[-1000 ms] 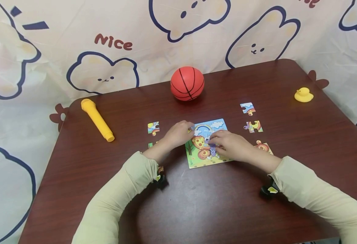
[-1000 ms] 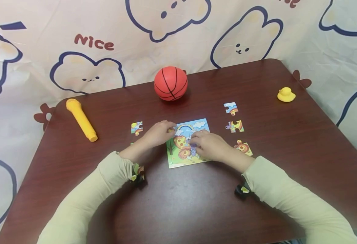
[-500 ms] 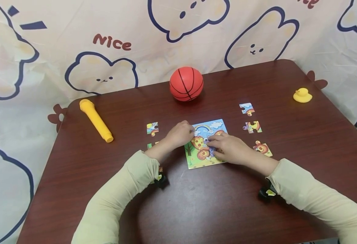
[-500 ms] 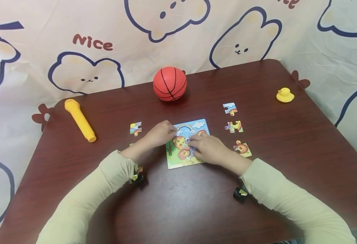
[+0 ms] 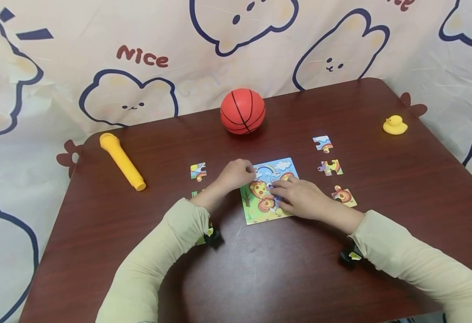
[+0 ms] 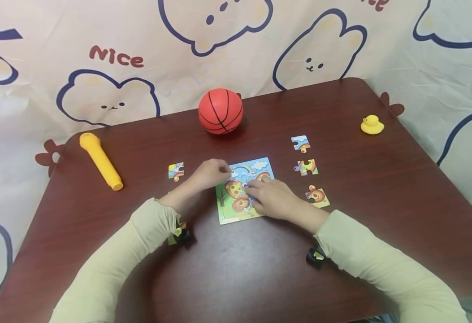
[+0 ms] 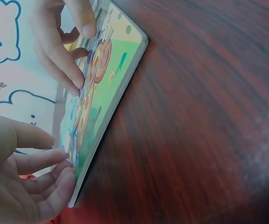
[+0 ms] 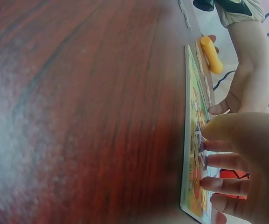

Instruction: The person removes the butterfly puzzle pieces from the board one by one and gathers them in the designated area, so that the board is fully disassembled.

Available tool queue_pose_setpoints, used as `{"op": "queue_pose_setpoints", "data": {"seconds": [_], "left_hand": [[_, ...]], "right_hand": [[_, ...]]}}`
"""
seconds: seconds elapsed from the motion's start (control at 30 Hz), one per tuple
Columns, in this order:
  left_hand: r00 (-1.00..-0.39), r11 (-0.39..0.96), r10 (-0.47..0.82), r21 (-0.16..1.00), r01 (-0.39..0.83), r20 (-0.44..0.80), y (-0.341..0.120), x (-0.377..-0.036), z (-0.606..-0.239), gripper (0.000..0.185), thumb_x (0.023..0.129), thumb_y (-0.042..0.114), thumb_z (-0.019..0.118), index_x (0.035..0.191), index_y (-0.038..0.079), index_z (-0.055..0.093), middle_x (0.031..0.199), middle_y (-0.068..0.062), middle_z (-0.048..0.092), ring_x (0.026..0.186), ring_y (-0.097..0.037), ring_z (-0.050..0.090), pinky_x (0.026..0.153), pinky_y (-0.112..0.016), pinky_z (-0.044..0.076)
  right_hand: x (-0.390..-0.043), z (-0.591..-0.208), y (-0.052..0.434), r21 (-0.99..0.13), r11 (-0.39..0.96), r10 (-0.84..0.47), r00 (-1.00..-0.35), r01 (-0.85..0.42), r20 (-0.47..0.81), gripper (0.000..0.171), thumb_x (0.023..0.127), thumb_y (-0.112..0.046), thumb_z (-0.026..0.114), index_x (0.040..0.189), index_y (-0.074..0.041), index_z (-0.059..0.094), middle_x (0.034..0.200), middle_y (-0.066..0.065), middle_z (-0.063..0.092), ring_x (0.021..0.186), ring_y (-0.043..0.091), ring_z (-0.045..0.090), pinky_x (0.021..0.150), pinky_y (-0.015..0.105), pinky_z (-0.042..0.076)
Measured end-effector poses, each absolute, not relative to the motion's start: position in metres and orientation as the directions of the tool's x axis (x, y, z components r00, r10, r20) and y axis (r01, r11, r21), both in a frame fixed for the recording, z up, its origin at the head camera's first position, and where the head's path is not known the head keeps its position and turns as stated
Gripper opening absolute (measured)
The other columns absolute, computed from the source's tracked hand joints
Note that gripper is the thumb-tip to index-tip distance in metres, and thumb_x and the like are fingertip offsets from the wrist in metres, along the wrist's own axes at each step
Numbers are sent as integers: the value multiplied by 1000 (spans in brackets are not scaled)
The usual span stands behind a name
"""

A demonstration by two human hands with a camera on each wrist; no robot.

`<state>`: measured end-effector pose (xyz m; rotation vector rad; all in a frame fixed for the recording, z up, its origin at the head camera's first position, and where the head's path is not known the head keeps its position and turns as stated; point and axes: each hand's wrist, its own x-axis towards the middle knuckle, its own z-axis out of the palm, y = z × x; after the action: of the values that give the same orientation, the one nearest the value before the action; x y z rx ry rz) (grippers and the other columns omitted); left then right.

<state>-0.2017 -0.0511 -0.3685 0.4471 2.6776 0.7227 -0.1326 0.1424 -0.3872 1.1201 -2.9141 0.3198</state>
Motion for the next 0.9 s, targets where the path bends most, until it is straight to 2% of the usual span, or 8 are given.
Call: {"op": "queue_pose_setpoints", "data": {"seconds": [0.17,0.37,0.63,0.9], "left_hand": [[-904,797,337,591,125,-263,-51,-207,-371,15,79,20,67,85,6,63,85,-6,59,75,-18,52,60,-24,43],[-896,672,299,739,-47,-329,-50,-209,-374,13,78,13,68,82,2,62,76,-10,58,57,-16,55,51,-23,48],[-871,491,308,848,-198,-382,-50,-211,-376,14,80,4,64,90,-3,58,74,-14,61,58,-18,60,57,-28,52],[-886,421,278,876,-236,-372,-52,-215,-369,14,80,3,65,92,-3,60,77,-15,62,60,-18,62,62,-30,52]], "right_hand": [[-133,-386,142,-192,731,-657,-752,-654,58,41,81,-27,63,119,-12,59,121,7,55,99,22,51,71,33,47],[-133,-389,143,-208,729,-656,-752,-653,63,40,81,-26,63,118,-12,59,121,7,55,100,22,51,73,35,47],[-134,-390,143,-225,735,-647,-761,-640,52,40,81,-25,63,119,-13,59,121,6,55,100,21,50,71,33,47],[-135,-390,143,-233,726,-649,-756,-647,80,37,80,-22,63,115,-13,61,117,5,56,100,21,50,71,34,47]]}}
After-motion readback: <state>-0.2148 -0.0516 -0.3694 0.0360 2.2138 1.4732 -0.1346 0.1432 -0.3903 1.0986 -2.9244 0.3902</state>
